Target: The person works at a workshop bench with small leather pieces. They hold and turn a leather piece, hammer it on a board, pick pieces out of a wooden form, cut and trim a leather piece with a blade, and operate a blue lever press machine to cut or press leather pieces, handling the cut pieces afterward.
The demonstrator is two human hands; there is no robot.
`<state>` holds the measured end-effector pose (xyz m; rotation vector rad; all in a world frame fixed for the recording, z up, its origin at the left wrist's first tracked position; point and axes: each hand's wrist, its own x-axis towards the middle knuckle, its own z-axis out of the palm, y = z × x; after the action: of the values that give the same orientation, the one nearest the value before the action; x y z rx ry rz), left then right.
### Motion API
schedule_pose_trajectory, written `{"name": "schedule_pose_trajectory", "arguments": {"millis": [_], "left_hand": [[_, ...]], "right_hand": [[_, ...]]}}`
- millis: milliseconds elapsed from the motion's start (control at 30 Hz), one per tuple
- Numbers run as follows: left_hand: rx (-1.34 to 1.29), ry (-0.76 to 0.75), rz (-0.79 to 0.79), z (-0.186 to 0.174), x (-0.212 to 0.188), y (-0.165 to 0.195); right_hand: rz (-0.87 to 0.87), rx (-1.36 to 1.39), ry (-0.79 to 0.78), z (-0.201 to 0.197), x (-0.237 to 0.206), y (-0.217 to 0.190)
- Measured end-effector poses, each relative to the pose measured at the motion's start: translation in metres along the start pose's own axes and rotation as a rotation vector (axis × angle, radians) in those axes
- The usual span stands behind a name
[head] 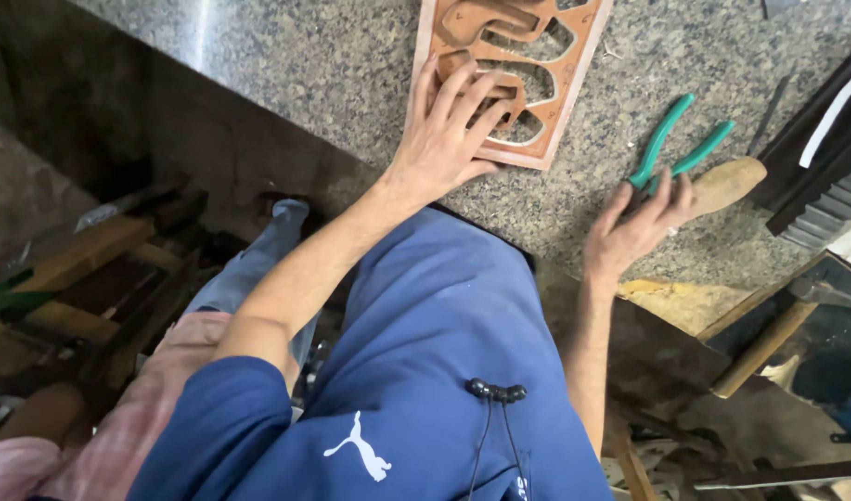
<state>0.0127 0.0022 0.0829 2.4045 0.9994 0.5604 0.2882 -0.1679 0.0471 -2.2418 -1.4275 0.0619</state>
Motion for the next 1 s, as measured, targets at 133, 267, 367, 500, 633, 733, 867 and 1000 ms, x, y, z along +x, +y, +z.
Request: {"name": "schedule_pose_trajectory", "arguments": {"millis": [133,267,367,500,633,733,867,1000], "left_hand": [[0.114,-0.054,0.099,-0.003,0.009,-0.001],[-0.081,-0.018,0.146,-0.022,0.027,0.006],[-0.305,-0.008,0.097,-0.055,0.042,0.019],[-0.715,-0.081,-0.092,-0.115,0.06,0.019],[-1.652,-0.13,-0.486,-0.145,0.072,0.018],[-1.834,-0.137,-0.631,-0.148,0.07,0.022],[-1.947,-0.147,-0.728,-0.139,0.062,0.027],[-1.958,-0.151,-0.688,-0.131,0.059,0.022]], "right_hand": [[0.032,-0.108,-0.024,0.003,-0.006,-0.006],[0.046,-0.076,0.0,0.001,-0.004,-0.009],[0.05,-0.086,0.031,-0.001,0.0,-0.012],[0.061,-0.1,0.039,-0.004,0.004,-0.019],[0.058,-0.076,0.047,-0.005,0.008,-0.023],[0.056,-0.085,0.065,-0.005,0.008,-0.024],[0.059,-0.09,0.051,-0.005,0.006,-0.022],[0.079,-0.095,0.058,-0.005,0.004,-0.02]]}}
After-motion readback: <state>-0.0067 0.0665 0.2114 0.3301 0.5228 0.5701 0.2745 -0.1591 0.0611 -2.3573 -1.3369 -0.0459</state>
